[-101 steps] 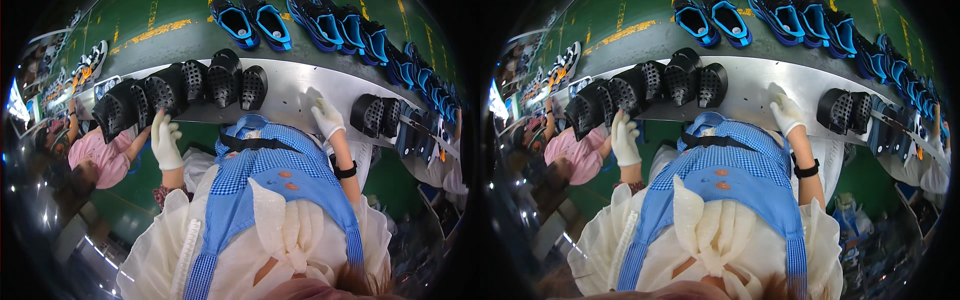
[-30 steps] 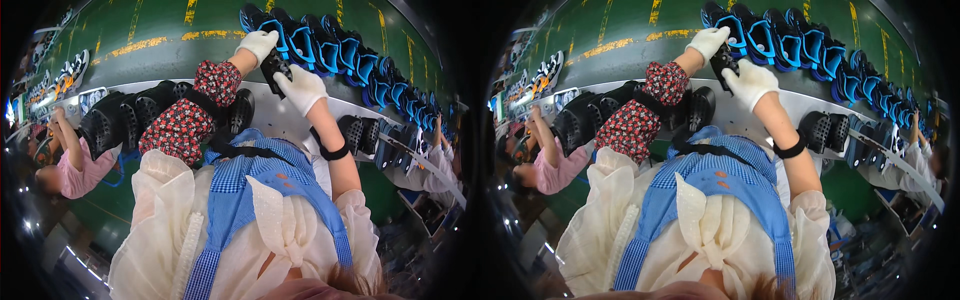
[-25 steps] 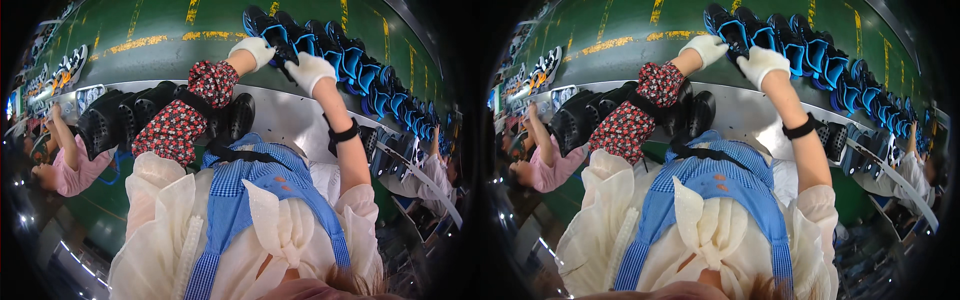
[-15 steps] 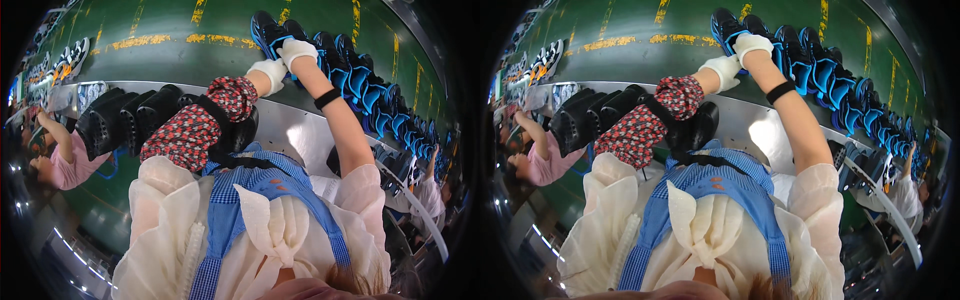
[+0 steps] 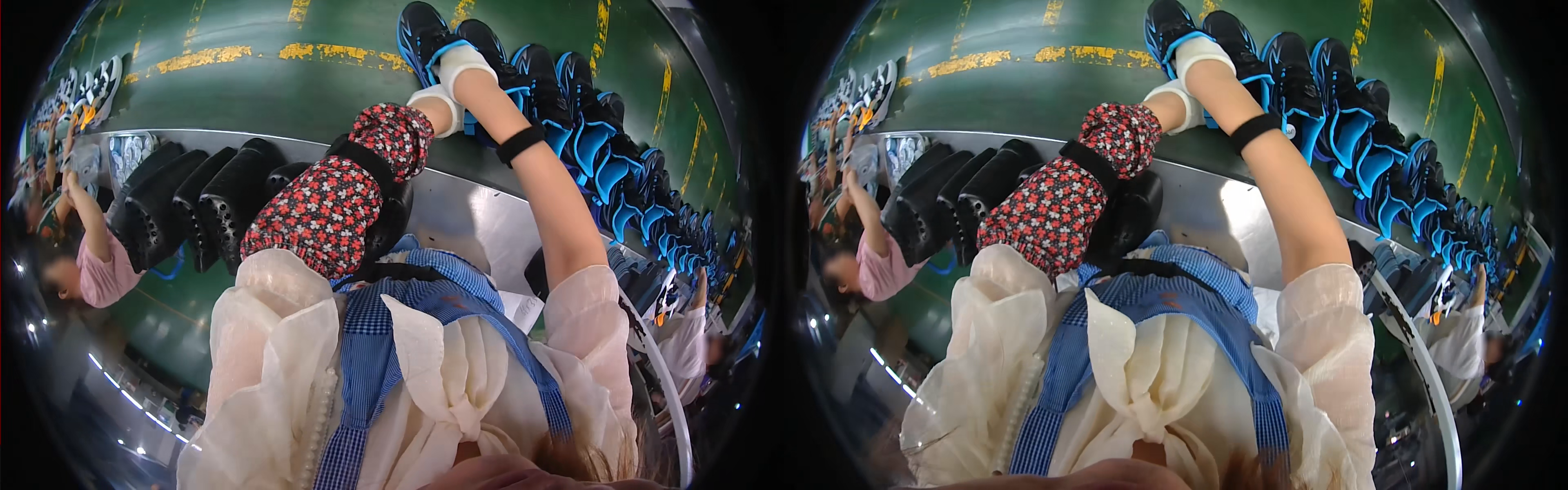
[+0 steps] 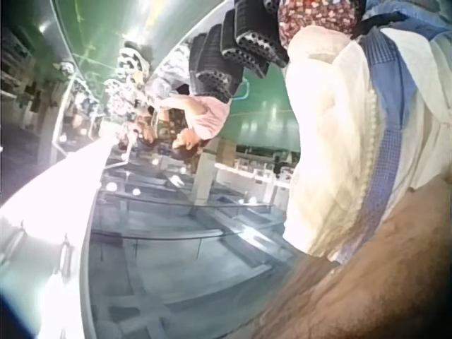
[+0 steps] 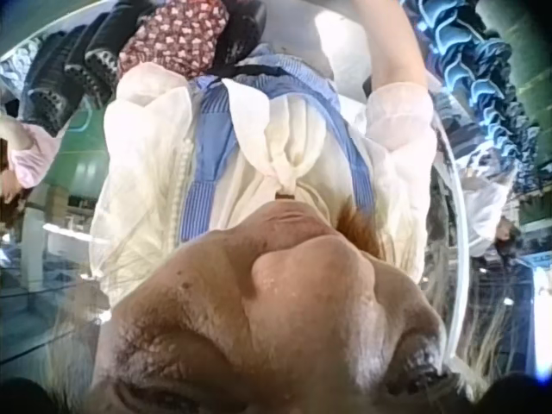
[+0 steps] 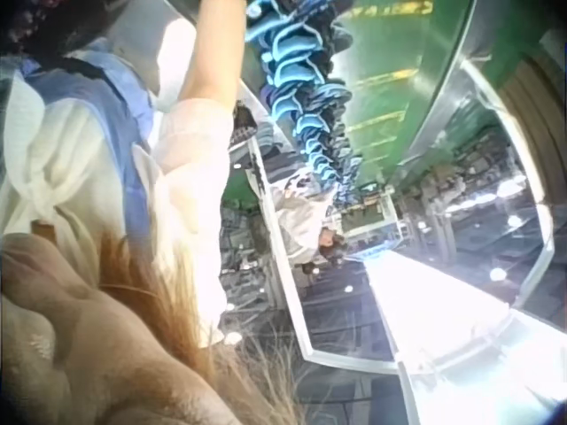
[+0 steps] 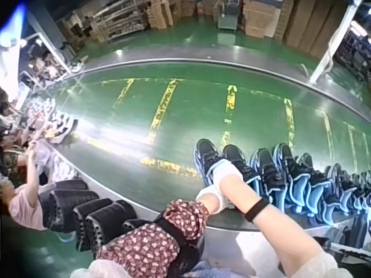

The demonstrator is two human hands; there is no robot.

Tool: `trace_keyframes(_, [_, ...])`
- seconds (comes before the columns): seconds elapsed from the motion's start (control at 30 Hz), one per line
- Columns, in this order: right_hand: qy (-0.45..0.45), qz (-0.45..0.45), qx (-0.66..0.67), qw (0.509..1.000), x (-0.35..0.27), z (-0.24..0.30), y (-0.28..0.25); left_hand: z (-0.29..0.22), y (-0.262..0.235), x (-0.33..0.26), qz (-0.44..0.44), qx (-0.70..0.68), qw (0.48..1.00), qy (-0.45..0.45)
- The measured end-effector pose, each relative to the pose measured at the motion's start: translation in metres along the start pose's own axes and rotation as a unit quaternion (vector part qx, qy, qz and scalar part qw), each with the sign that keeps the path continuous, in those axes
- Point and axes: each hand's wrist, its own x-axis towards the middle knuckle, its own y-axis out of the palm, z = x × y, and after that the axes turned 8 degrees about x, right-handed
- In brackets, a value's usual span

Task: Inspecting and organizing shoes on a production line workbench.

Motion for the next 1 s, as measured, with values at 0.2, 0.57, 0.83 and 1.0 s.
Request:
trace_keyframes(0.2, [0.038, -0.059, 0.363, 0.929, -0.034, 0.049, -0.022, 0.103, 0.118, 0.035, -0.172, -0.038, 0.983, 0.046])
trace_keyframes(0.57, [-0.092, -0.300, 0.317, 0.895, -0.285, -0.093, 0.003, -0.005, -0.039, -0.050, -0.079, 0.021, 0.991, -0.106])
trace_keyframes(0.83, [0.215, -0.362, 0.104, 0.901, -0.451, -0.248, 0.055, -0.009, -0.060, -0.078, -0.075, 0.165, 0.977, -0.110])
trace_keyframes(1.0, [0.224, -0.347, 0.176, 0.894, -0.453, -0.283, 0.090, -0.051, -0.062, -0.092, -0.201, 0.091, 0.973, -0.062])
